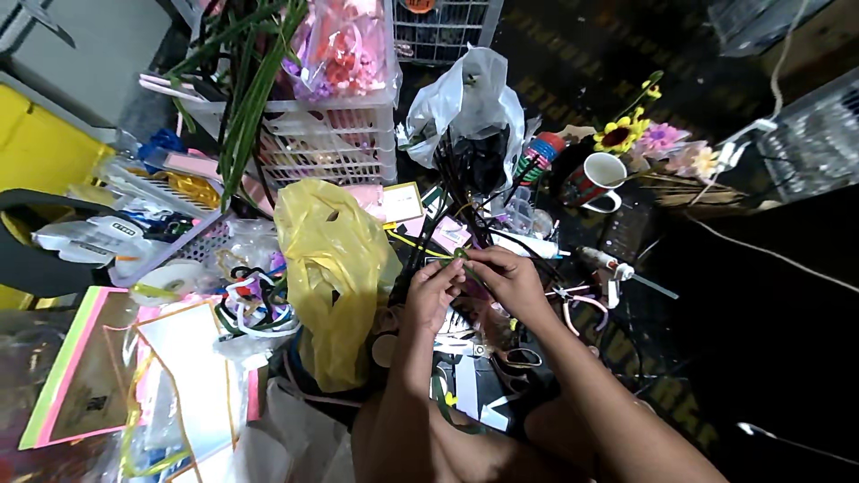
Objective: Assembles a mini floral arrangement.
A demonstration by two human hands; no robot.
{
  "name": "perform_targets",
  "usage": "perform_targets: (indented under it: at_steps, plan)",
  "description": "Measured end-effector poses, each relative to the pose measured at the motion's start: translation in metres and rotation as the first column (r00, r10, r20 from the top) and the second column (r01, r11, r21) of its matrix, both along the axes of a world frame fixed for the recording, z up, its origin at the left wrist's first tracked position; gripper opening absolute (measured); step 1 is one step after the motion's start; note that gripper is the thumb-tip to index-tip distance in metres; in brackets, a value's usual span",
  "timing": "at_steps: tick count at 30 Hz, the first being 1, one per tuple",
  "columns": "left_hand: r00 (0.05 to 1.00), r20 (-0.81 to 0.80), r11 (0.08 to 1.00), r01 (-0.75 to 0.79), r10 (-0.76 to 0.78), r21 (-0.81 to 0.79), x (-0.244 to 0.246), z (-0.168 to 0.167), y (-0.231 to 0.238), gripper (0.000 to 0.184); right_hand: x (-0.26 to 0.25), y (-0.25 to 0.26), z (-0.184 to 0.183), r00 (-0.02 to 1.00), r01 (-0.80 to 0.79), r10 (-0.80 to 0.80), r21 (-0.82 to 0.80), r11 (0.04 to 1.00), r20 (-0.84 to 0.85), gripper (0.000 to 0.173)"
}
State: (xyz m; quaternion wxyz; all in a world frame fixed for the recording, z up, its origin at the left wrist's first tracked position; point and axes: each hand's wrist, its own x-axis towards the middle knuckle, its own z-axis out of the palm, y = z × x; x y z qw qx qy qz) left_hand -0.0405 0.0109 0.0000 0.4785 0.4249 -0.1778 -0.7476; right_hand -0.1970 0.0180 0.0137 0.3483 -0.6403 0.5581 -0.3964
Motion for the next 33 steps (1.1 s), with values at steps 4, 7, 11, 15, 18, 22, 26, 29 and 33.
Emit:
perform_targets:
  at_steps: [4,7,11,15,18,22,26,29,33]
  plan:
    - [0.995,-0.093,0.996,-0.008,0.016,0.09,-0.002,0.002,-0.001,0.016,0.004,0.001,-0.003,0.992,0.041,-0.043,0.016,0.999,0.115,0.015]
    - [0.991,-0.132,0.992,-0.02,0.036,0.122,-0.003,0.002,-0.001,0.015,0.003,0.001,-0.004,0.992,-0.007,0.005,0.016,1.0,0.126,0.017]
    - [0.988,-0.137,0.983,-0.042,0.067,0.178,-0.005,0.002,-0.002,0.008,0.007,0.002,-0.004,0.995,-0.036,0.039,-0.036,0.999,0.094,0.022]
    - [0.998,-0.048,0.99,-0.02,0.027,0.142,-0.004,0.002,-0.001,0.007,0.009,0.001,-0.006,0.991,0.014,-0.015,0.005,1.0,0.135,0.016]
    - [0.992,0.124,0.997,0.044,-0.036,-0.061,0.007,0.0,-0.002,0.017,0.002,-0.003,0.002,0.982,-0.002,-0.021,0.119,0.993,0.189,0.014]
    - [0.945,0.315,0.948,0.174,-0.085,-0.266,0.021,-0.003,-0.005,0.01,-0.019,-0.012,0.013,0.978,-0.167,0.135,0.206,0.964,0.162,0.01]
    - [0.874,0.439,0.893,0.354,-0.209,-0.28,0.023,0.008,-0.002,0.005,-0.033,-0.017,0.022,0.948,-0.314,0.318,0.193,0.93,0.007,0.011]
    - [0.821,0.51,0.847,0.445,-0.256,-0.29,0.022,0.01,-0.002,0.007,-0.037,-0.021,0.028,0.897,-0.4,0.419,0.149,0.904,-0.142,0.015]
    - [0.775,0.587,0.79,0.503,-0.233,-0.351,0.019,0.006,-0.001,0.007,-0.037,-0.023,0.034,0.834,-0.468,0.476,0.098,0.878,-0.278,0.019]
